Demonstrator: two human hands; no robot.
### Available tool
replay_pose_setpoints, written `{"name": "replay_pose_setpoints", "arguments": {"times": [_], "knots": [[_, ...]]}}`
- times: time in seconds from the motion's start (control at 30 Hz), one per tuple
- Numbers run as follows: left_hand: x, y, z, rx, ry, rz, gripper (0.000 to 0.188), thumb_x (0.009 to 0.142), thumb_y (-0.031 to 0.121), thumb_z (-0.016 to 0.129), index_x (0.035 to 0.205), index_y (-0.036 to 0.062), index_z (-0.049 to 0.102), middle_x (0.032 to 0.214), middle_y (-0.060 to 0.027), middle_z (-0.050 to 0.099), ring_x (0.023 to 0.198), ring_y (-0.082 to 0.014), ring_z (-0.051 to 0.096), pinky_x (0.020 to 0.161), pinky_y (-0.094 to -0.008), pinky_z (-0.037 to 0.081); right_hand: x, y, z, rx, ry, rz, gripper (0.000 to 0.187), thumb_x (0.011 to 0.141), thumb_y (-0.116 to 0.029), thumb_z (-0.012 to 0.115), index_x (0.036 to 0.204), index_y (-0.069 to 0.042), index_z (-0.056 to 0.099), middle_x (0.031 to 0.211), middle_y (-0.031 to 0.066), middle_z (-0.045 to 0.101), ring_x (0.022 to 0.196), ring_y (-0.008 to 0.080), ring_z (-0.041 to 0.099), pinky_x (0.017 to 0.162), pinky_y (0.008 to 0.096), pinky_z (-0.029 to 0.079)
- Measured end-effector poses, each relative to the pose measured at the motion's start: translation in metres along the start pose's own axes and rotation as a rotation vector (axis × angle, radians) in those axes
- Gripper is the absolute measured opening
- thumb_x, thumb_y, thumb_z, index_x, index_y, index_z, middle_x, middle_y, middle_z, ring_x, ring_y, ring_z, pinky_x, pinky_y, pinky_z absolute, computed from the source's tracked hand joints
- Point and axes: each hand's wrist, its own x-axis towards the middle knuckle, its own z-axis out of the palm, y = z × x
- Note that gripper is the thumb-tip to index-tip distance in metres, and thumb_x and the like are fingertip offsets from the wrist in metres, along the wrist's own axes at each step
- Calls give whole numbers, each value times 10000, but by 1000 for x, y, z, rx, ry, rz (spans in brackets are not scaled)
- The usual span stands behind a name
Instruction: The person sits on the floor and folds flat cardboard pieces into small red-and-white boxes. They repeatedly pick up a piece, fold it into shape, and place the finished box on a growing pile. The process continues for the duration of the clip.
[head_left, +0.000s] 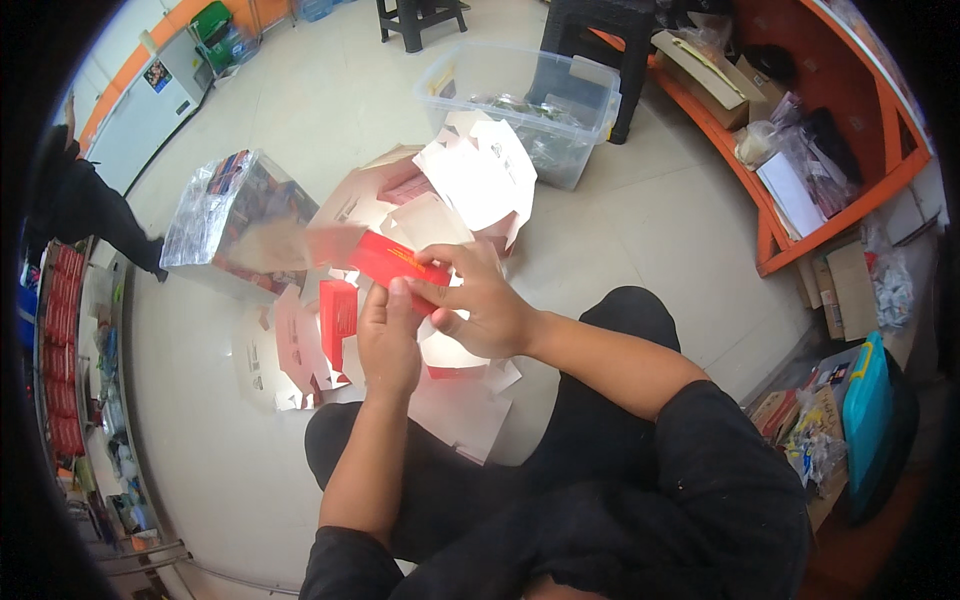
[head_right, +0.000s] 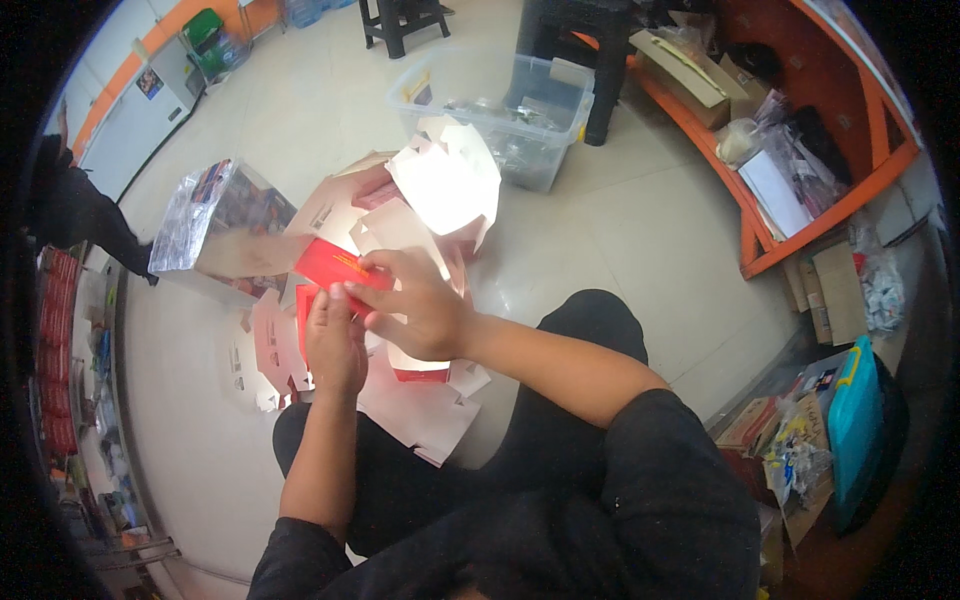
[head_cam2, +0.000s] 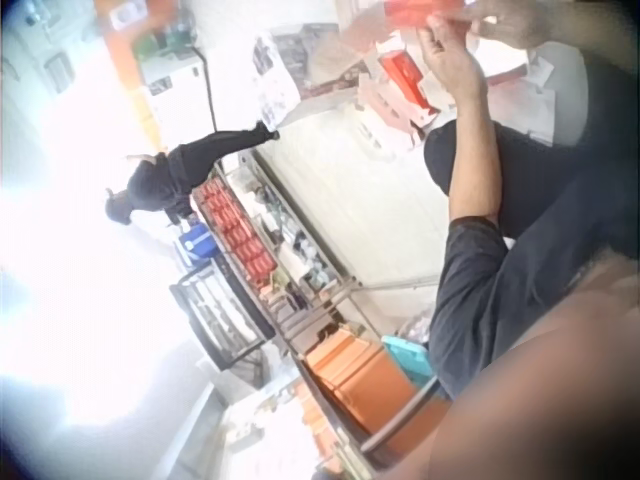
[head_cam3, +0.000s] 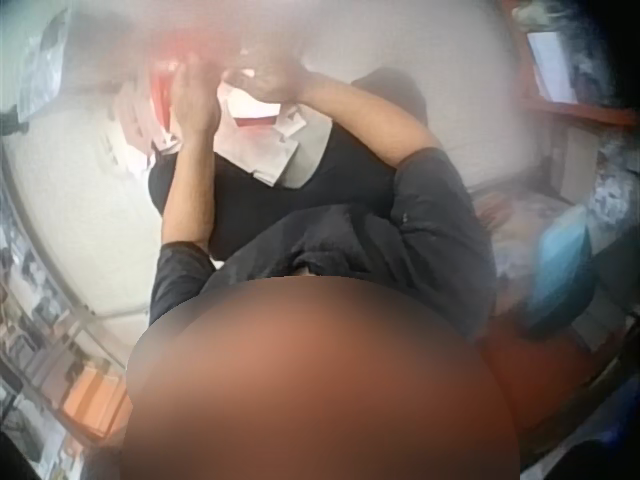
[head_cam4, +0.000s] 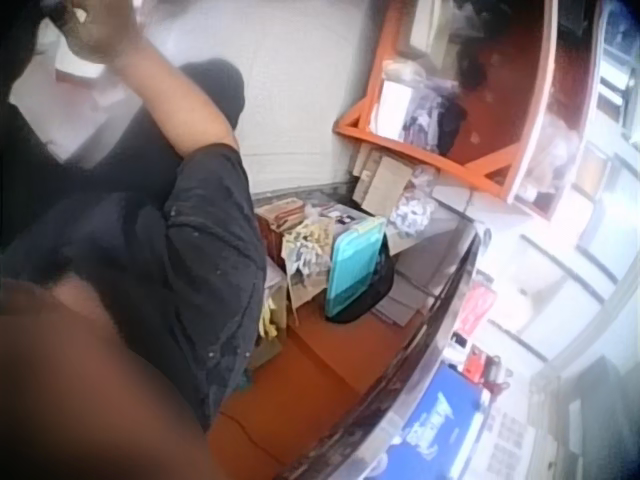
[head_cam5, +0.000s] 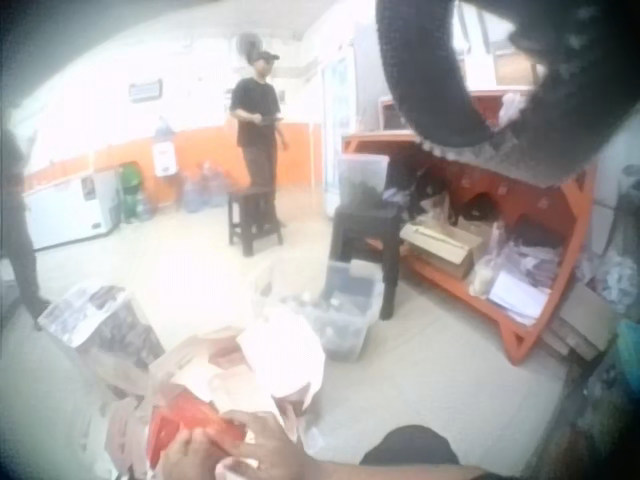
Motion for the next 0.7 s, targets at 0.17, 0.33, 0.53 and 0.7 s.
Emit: {"name": "replay_pose_setpoints", "arguments": {"times": [0.17, 0.33, 0.53, 0.7], "knots": [[-1, 24, -12, 664, -199, 34, 370, 1089, 183, 518, 1383, -40, 553, 1133, -161, 714, 1011, -217, 694, 897, -335, 533, 6, 28, -6, 489, 90, 513, 439, 1104, -324, 520, 1428, -38, 600, 1255, 60, 569, 1014, 105, 561, 935, 271, 470], [-10, 24, -10, 879, -281, 110, 406, 1065, 98, 487, 1454, -17, 501, 1191, -255, 688, 1099, -363, 684, 972, -407, 507, 11, 59, -14, 412, -36, 602, 416, 1079, -288, 582, 1423, -56, 613, 1208, 57, 556, 1097, 138, 590, 992, 291, 471], [3, 17, -7, 874, -289, 151, 485, 1020, 166, 539, 1452, -40, 464, 1235, -259, 639, 1073, -396, 667, 982, -442, 498, 11, 61, -14, 462, -195, 734, 397, 1035, -272, 656, 1340, -18, 647, 1199, 68, 576, 1052, 136, 610, 937, 307, 497], [-4, 23, -10, 980, -176, 189, 818, 773, 289, 849, 1340, -89, 397, 1131, -227, 584, 1016, -383, 651, 921, -405, 524, 11, 62, -12, 341, -76, 670, 317, 1004, -261, 702, 1194, -8, 676, 1139, 68, 650, 965, 120, 628, 873, 304, 514]]}}
